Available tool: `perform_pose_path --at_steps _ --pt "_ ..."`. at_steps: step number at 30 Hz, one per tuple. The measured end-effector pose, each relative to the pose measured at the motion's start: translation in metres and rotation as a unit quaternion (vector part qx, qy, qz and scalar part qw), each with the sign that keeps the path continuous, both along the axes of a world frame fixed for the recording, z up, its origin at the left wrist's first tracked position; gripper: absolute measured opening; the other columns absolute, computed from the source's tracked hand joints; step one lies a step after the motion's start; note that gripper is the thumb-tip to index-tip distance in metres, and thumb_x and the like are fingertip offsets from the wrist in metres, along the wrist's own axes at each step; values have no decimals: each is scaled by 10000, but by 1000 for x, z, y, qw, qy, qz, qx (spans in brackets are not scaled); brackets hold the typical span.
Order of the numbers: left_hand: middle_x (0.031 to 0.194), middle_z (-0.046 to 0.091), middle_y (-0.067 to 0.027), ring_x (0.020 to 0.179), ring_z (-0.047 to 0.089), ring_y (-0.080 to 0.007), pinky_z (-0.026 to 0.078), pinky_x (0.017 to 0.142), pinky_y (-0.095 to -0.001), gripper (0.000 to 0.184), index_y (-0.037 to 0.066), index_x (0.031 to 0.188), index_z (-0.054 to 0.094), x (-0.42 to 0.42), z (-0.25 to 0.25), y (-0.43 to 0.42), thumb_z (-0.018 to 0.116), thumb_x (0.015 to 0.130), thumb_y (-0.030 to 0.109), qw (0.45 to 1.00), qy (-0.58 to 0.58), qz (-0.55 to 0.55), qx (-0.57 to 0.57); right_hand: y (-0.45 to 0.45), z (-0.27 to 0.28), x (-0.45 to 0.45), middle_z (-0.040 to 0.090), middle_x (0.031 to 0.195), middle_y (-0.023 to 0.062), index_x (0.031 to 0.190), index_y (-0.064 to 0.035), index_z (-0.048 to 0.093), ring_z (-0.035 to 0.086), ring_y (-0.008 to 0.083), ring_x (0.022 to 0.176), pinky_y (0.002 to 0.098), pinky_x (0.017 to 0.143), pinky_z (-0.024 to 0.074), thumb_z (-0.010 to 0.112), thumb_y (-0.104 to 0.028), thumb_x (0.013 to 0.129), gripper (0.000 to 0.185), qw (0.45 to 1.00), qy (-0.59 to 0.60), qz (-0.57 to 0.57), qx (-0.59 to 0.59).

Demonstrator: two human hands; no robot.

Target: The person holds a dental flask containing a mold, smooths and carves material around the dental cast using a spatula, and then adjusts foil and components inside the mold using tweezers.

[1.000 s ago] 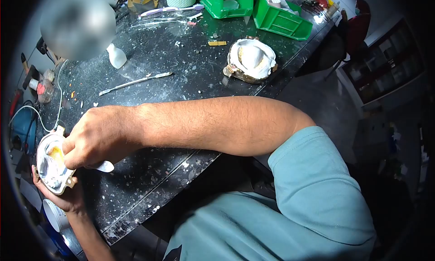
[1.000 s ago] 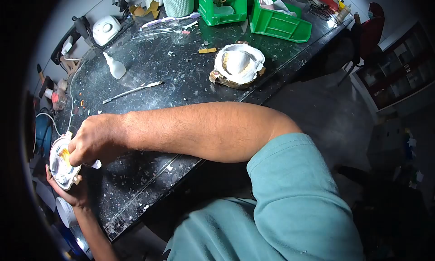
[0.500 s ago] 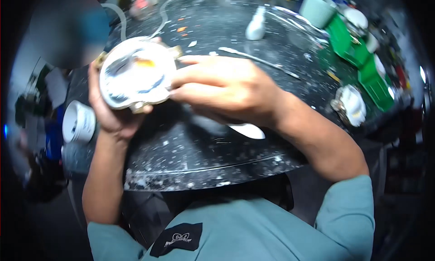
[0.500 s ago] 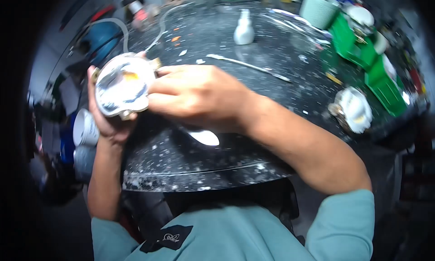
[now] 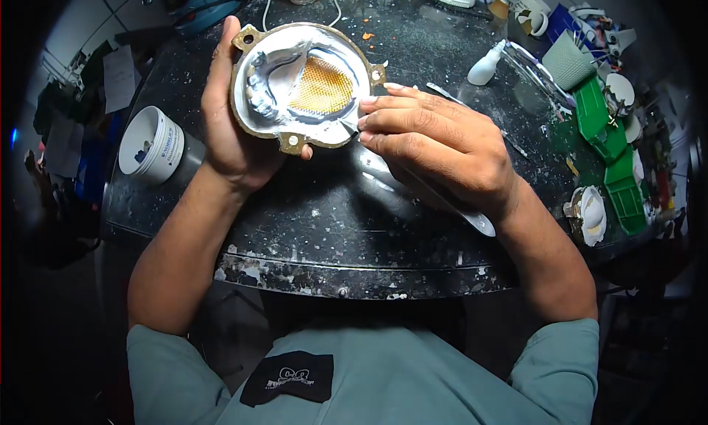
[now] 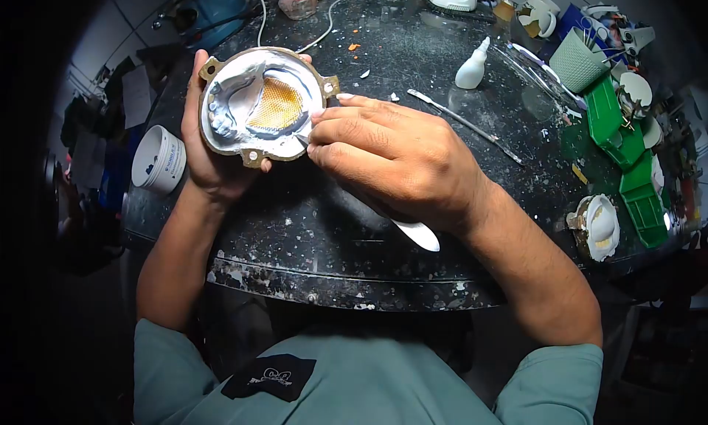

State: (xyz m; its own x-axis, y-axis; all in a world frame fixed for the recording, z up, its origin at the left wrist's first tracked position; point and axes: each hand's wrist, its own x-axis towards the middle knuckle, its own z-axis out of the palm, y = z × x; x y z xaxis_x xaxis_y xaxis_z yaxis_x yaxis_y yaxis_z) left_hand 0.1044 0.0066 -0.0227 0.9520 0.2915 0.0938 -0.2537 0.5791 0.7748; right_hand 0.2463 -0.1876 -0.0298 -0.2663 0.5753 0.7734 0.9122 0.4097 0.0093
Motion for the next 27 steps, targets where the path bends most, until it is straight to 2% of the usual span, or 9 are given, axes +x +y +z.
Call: perform_pose_path --at_steps 8,27 --pt "1061 722 -196 764 761 -266 635 449 -359 802 -8 1295 589 6 -3 -1 350 984 691 998 24 52 -4 -1 -1 1 716 1031 112 931 -7 700 731 280 990 413 929 607 724 -68 792 154 1000 -12 -1 -3" --pt "1080 713 -216 766 763 -264 636 439 -346 796 -30 1308 570 4 -3 2 355 988 667 1000 14 17 -19 0 1 2 712 1012 118 903 14 692 734 268 988 398 926 610 723 -32 807 112 1000 -7 14 0"
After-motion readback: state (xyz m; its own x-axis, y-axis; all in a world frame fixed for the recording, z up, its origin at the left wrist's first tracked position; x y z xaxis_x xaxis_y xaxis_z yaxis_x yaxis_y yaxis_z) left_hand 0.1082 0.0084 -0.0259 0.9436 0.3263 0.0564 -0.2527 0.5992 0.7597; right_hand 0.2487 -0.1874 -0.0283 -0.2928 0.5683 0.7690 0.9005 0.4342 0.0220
